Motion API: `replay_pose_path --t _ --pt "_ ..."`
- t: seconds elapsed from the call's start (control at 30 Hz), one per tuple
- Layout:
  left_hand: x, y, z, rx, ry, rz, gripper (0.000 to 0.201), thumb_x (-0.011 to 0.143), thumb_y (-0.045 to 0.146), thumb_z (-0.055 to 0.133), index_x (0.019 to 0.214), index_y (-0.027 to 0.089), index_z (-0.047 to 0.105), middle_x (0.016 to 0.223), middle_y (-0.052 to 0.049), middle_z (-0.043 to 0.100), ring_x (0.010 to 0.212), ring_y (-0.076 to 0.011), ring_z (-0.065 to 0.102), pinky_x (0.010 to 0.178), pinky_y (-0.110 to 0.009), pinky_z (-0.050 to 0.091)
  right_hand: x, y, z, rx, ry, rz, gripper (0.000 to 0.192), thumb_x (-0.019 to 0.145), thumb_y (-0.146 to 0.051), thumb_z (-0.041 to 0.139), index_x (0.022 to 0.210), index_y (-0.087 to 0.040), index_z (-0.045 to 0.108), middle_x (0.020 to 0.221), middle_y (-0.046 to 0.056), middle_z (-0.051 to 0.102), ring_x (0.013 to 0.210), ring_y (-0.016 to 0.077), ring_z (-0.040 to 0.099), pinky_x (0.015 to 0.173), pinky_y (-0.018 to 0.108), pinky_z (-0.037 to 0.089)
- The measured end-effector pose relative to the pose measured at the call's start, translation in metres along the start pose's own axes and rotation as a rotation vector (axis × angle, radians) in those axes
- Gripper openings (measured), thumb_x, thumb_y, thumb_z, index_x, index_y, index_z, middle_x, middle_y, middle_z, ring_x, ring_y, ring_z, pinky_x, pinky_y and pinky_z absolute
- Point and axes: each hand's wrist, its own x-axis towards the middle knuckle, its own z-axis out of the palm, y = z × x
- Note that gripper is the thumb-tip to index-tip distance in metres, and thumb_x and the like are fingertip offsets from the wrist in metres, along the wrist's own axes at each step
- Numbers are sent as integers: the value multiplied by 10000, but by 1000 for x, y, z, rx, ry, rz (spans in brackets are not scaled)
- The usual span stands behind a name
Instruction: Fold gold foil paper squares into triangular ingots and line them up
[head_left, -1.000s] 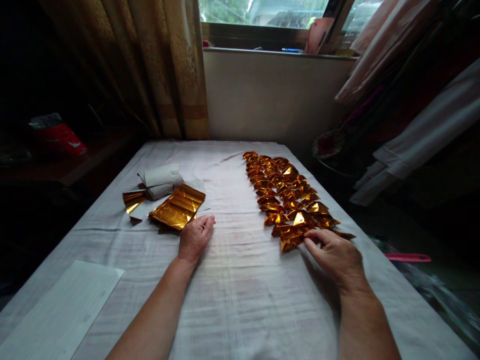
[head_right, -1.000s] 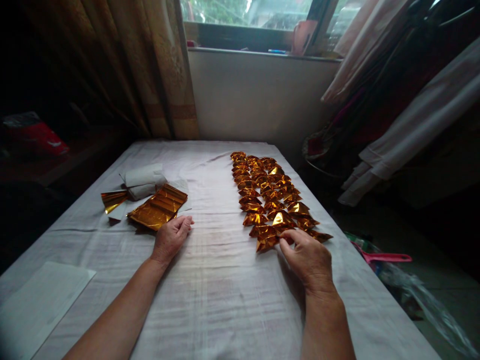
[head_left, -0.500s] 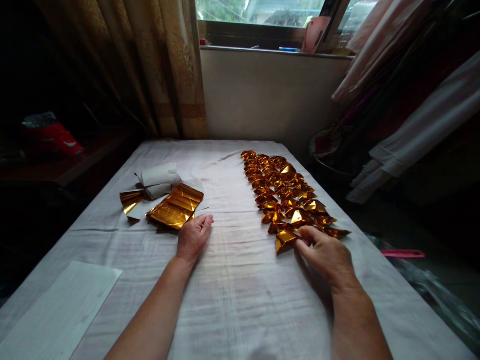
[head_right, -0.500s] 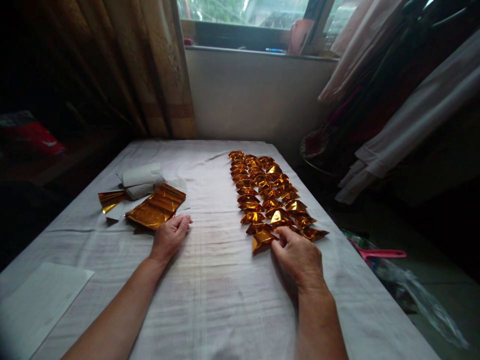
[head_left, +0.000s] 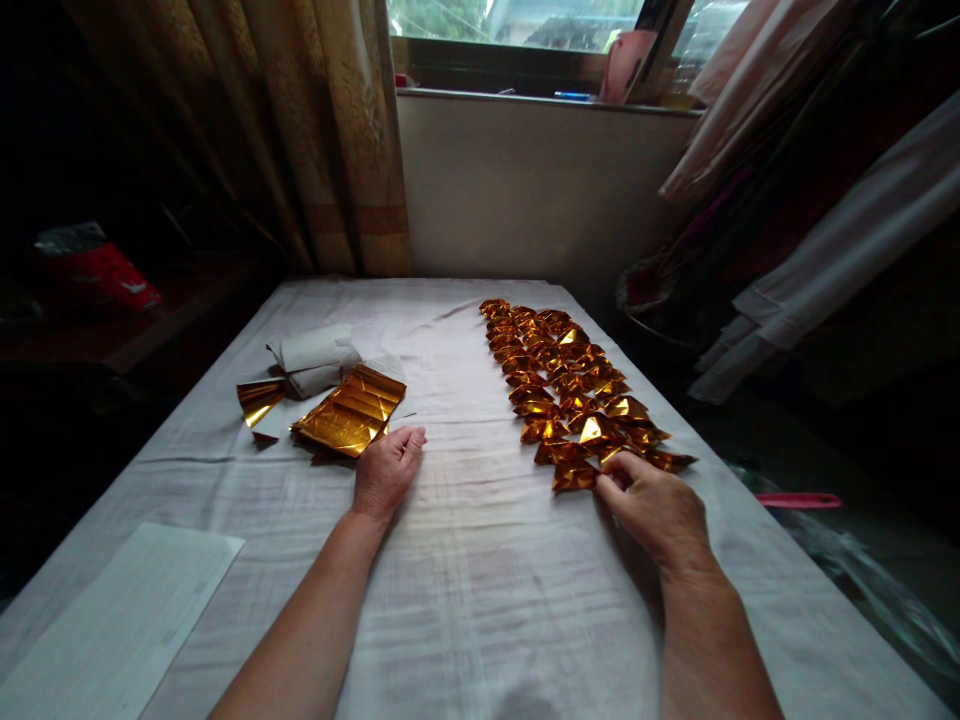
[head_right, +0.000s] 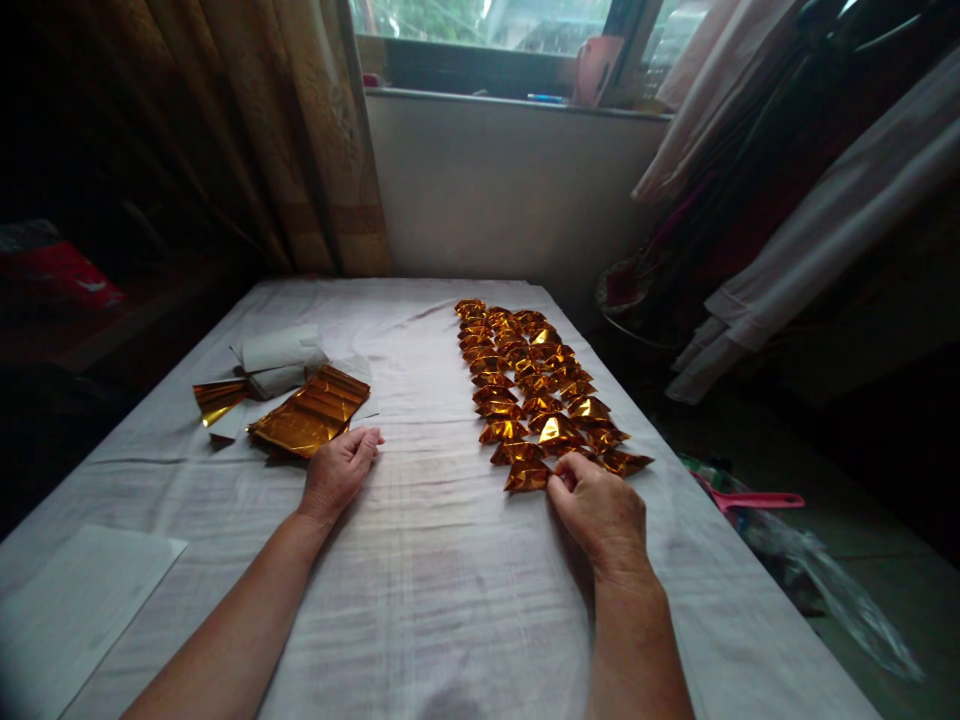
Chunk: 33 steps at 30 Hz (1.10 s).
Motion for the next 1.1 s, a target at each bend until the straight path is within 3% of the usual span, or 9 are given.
replay_pose_path --t 0.37,0.73,0.83,0.93,1.1 --pt "0 2 -2 16 -16 -27 387 922 422 427 766 199 702 684 -23 712 660 -159 644 603 -238 412 0 -7 -3 -18 -118 62 86 761 -316 620 791 -274 688 706 -27 688 601 148 561 532 255 293" --pt "0 1 -1 2 -16 -21 395 921 428 419 774 195 702 679 -24 704 655 -160 642 603 -240 410 0 -14 -5 170 5 -30 105 690 -302 597 747 -265 678 637 -29 669 584 162 595 561 258 354" --pt "0 0 -1 -12 -8 -6 395 920 431 422 766 196 700 667 -23 700 644 -161 641 590 -240 410 3 -35 -6 217 107 -165 99 722 -296 563 700 -248 646 649 -19 673 585 154 594 571 255 351" --pt "0 -2 0 -35 7 17 390 921 425 425 763 197 698 657 -20 697 642 -162 648 586 -237 422 4 -75 0 284 138 -335 107 764 -254 546 733 -239 648 672 -18 676 595 137 591 593 242 359" --pt "0 -6 1 -55 76 69 426 950 423 382 761 195 687 644 -14 684 627 -152 650 595 -228 450 4 -147 32 376 -52 -544 137 853 -225 547 856 -226 684 800 10 717 715 143 636 655 229 398"
